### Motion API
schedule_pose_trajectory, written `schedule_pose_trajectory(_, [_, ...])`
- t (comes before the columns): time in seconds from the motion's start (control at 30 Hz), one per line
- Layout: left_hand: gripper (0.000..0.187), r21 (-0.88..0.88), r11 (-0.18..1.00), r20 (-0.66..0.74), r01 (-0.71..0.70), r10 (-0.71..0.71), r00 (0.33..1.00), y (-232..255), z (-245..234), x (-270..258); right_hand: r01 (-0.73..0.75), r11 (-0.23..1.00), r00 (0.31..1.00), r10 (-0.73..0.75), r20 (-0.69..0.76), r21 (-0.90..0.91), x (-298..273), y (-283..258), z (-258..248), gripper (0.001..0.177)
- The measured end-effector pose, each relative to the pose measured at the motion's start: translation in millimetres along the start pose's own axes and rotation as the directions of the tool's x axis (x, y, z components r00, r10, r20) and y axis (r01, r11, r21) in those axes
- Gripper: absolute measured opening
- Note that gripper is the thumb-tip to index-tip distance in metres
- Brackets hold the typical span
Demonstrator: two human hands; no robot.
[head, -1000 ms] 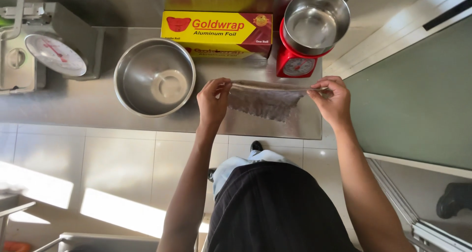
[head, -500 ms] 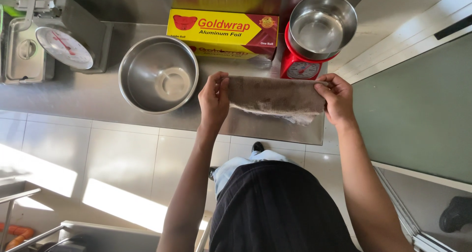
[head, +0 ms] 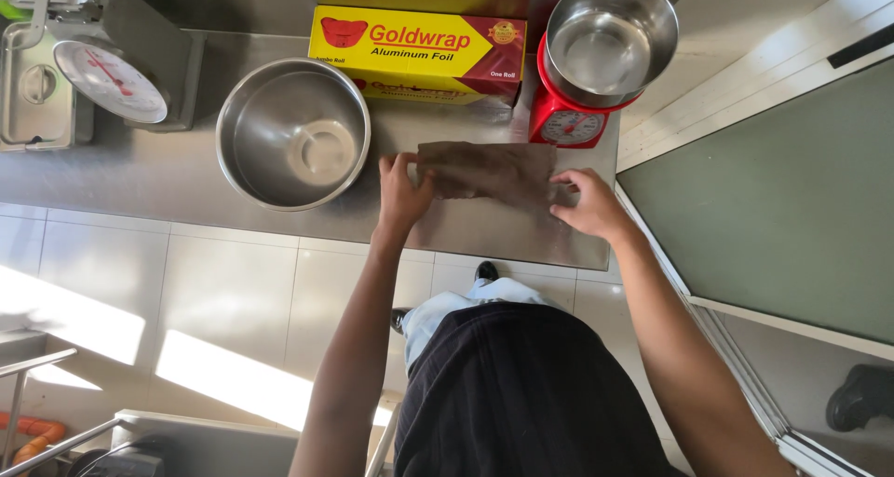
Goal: Cleaning a box of aluminum foil and stainless steel mixing bowls with a cloth.
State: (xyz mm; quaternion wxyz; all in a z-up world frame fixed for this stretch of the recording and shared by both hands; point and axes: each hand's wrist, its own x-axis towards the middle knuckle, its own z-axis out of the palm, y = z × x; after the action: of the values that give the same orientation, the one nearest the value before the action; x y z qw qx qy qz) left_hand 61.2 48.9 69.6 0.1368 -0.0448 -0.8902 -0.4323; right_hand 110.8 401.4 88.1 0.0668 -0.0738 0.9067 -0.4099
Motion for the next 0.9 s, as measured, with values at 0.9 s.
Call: schedule_pose_trajectory(0.9, [0.015, -0.007, 0.988, 0.059, 0.154, -0.153, 0.986, 7, 10, -40, -0.365, 0.862, 0.869, 0.451, -0.205, 0.351, 20, 41, 61, 0.067])
